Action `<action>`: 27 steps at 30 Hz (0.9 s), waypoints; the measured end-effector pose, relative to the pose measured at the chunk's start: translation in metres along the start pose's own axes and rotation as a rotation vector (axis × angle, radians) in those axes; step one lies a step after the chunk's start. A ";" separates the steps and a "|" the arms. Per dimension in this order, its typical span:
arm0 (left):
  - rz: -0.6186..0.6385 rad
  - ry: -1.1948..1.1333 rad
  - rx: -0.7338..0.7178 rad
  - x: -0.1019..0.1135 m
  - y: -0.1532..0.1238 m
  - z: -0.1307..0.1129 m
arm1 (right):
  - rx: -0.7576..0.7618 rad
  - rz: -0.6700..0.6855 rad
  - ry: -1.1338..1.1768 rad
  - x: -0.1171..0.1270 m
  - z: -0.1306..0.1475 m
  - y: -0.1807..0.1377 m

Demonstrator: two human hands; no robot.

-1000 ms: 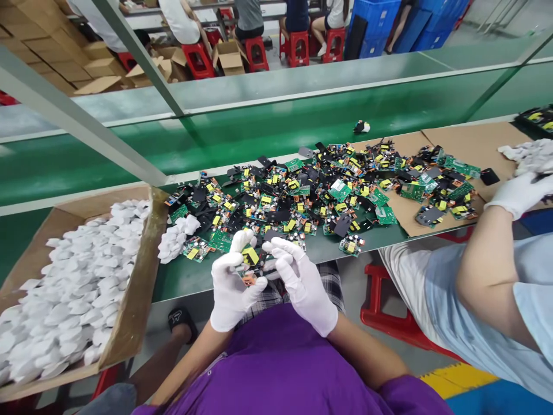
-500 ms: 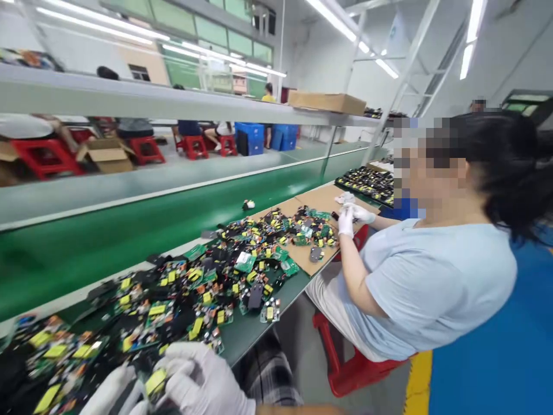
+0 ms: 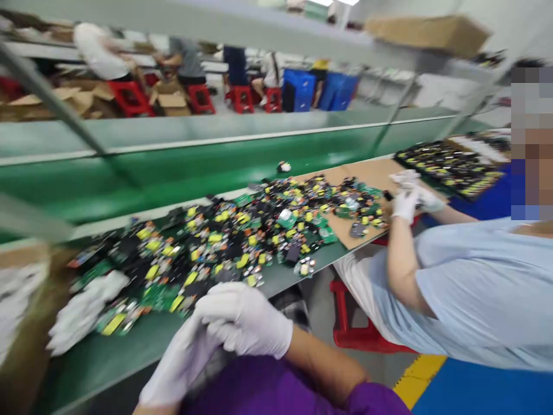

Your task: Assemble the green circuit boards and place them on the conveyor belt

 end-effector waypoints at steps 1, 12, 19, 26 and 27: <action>-0.031 -0.053 0.029 0.000 -0.004 0.002 | -0.054 -0.063 0.025 0.001 -0.002 -0.005; 0.047 -0.381 0.092 -0.014 -0.020 0.011 | -0.415 -0.255 0.474 -0.013 -0.014 -0.040; 0.081 -0.481 0.228 -0.015 -0.020 0.010 | -0.520 -0.402 0.548 -0.009 -0.022 -0.039; 0.004 -0.431 0.164 -0.012 -0.018 0.015 | -0.548 -0.420 0.576 -0.014 -0.028 -0.038; -0.004 -0.446 0.171 -0.011 -0.017 0.015 | -0.545 -0.414 0.569 -0.014 -0.028 -0.038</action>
Point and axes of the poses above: each hand's wrist, its own y-axis towards the middle knuckle, its own x-axis out of the back of the hand, z = x × y, the point moved 4 cm from there along y, towards the middle knuckle, and after that the axes turned 10 degrees about -y, right-handed, at the moved point
